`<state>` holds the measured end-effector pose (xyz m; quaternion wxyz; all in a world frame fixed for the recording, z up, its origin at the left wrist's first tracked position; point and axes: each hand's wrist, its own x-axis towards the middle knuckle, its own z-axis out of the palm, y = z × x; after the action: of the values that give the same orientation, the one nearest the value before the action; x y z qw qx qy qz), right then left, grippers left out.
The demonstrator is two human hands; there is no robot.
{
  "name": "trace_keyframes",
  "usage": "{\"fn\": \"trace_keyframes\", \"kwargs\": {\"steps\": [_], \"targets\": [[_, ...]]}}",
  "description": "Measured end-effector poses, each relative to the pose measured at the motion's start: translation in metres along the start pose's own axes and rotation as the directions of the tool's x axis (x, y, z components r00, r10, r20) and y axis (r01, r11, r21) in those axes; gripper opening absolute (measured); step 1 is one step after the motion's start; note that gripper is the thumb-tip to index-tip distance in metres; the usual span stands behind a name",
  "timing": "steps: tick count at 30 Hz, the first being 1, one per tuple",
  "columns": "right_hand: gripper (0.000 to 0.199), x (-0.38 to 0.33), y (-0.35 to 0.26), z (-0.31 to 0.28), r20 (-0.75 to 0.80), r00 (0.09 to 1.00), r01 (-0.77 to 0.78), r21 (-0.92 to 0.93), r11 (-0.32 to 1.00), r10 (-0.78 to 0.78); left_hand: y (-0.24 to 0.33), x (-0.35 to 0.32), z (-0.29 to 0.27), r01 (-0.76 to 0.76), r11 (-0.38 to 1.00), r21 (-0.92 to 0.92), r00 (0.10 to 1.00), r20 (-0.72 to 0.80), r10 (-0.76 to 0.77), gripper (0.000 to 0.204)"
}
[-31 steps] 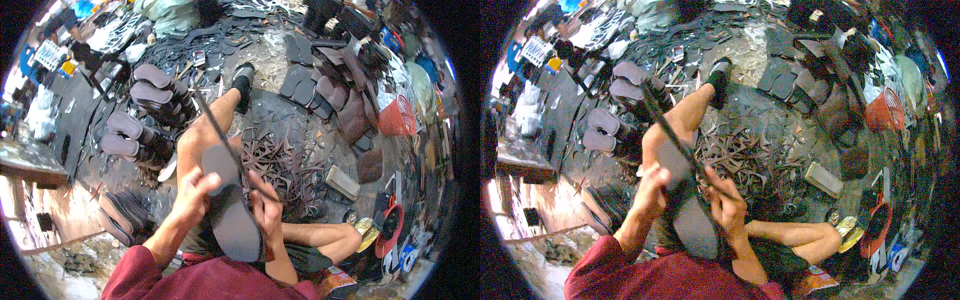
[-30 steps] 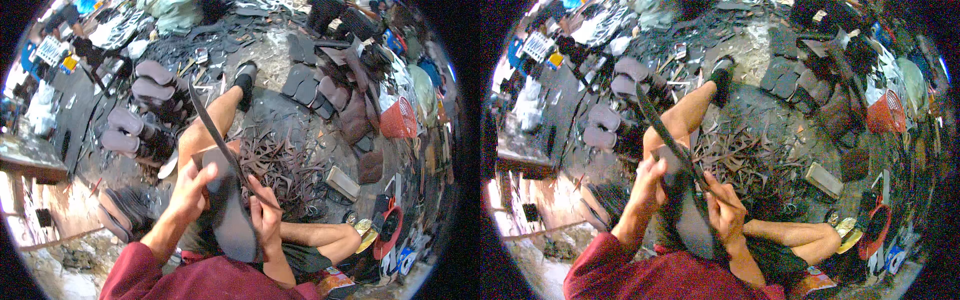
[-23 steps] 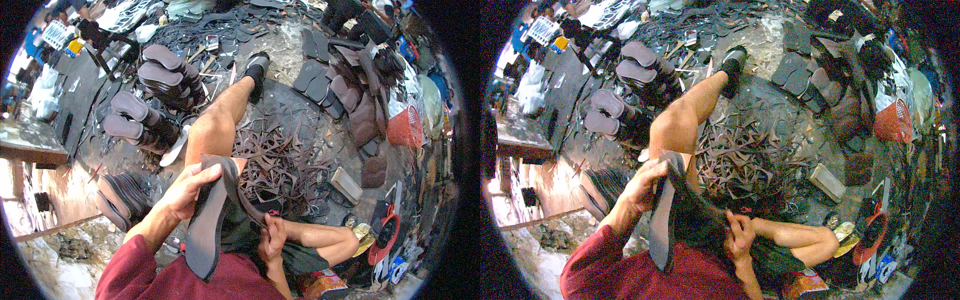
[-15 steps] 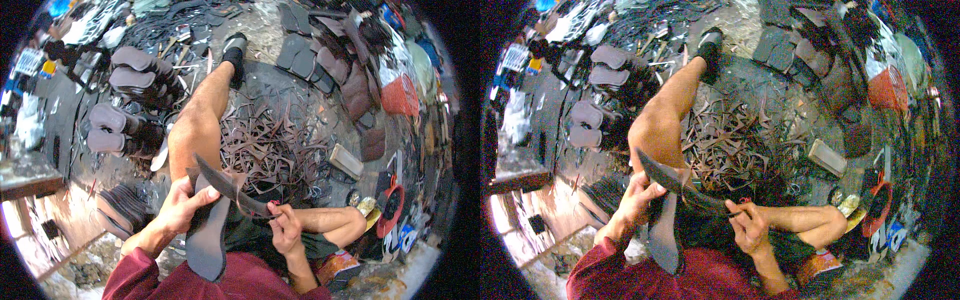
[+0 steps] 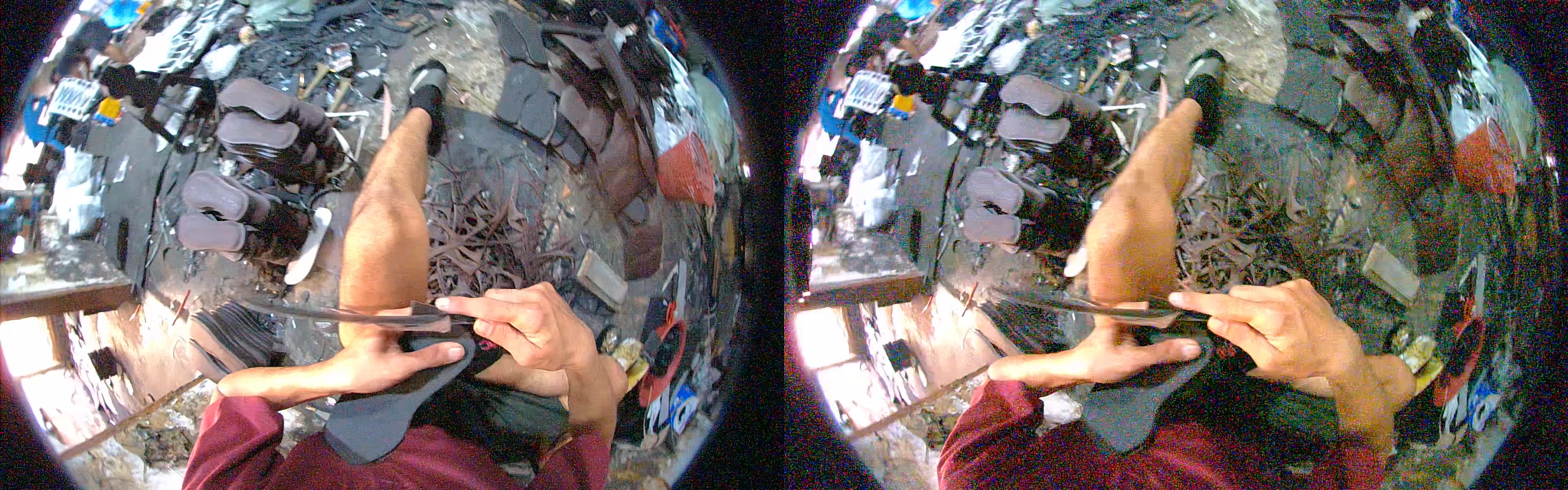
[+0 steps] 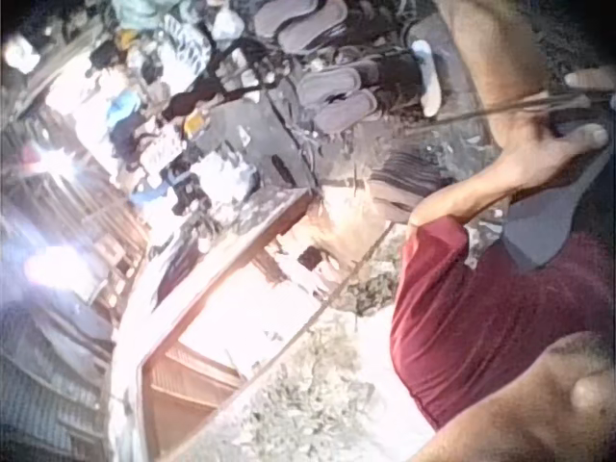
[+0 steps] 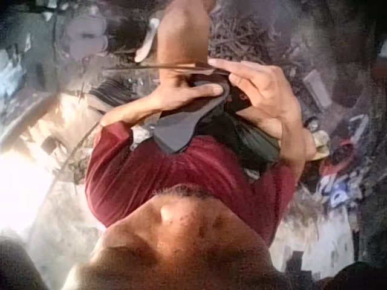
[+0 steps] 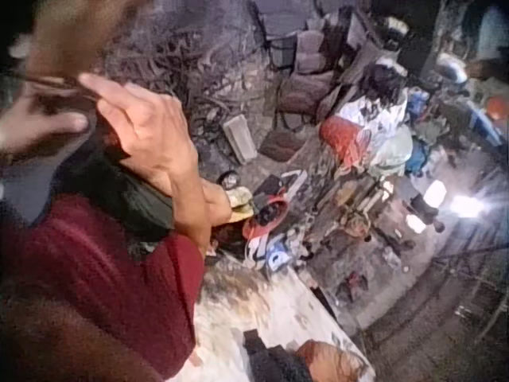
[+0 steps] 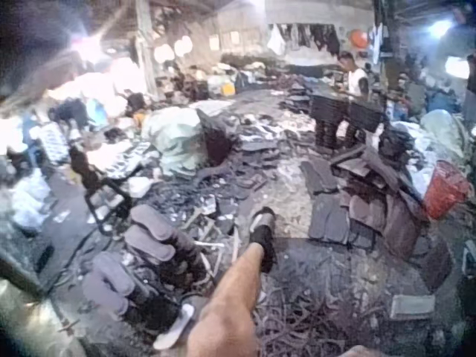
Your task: The person sits on the floor and uses a knife to cut and trim rubber shoe soles. They repeatedly pick up soles, slice along edges, and place trimmed pieces aside.
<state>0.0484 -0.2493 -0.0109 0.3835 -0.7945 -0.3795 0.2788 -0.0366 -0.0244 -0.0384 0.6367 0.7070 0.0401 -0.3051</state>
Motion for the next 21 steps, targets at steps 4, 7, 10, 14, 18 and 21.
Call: {"fn": "trace_keyframes", "kwargs": {"steps": [4,7,10,14,18,21], "targets": [[0.032,-0.035,0.018,0.029,-0.183,0.981,-0.006,0.289,0.957,0.062,0.002,0.002,-0.008,0.078,0.983,-0.164,0.898,0.439,0.002,0.061],[0.033,-0.095,0.040,0.060,-0.356,0.835,-0.133,0.610,0.781,0.420,-0.001,0.031,-0.012,0.614,0.397,-0.682,0.735,0.678,0.027,0.059],[0.032,-0.116,0.024,0.085,-0.514,0.534,-0.009,0.790,0.613,0.671,-0.021,0.016,0.032,0.018,0.730,-0.683,0.947,0.246,0.207,0.056],[0.038,-0.106,0.000,0.097,-0.813,0.405,0.108,0.497,0.861,0.418,0.021,0.045,0.098,-0.316,0.478,-0.820,0.925,-0.153,0.349,0.050],[0.048,-0.103,0.008,0.105,-0.898,0.344,-0.006,0.290,0.957,0.274,0.056,0.054,0.113,-0.308,0.563,-0.767,0.947,-0.307,0.099,0.046],[0.043,-0.135,0.026,0.136,-0.895,0.410,-0.193,0.102,0.976,0.174,0.066,0.047,0.106,-0.255,0.548,-0.797,0.957,-0.290,0.023,0.041]]}}
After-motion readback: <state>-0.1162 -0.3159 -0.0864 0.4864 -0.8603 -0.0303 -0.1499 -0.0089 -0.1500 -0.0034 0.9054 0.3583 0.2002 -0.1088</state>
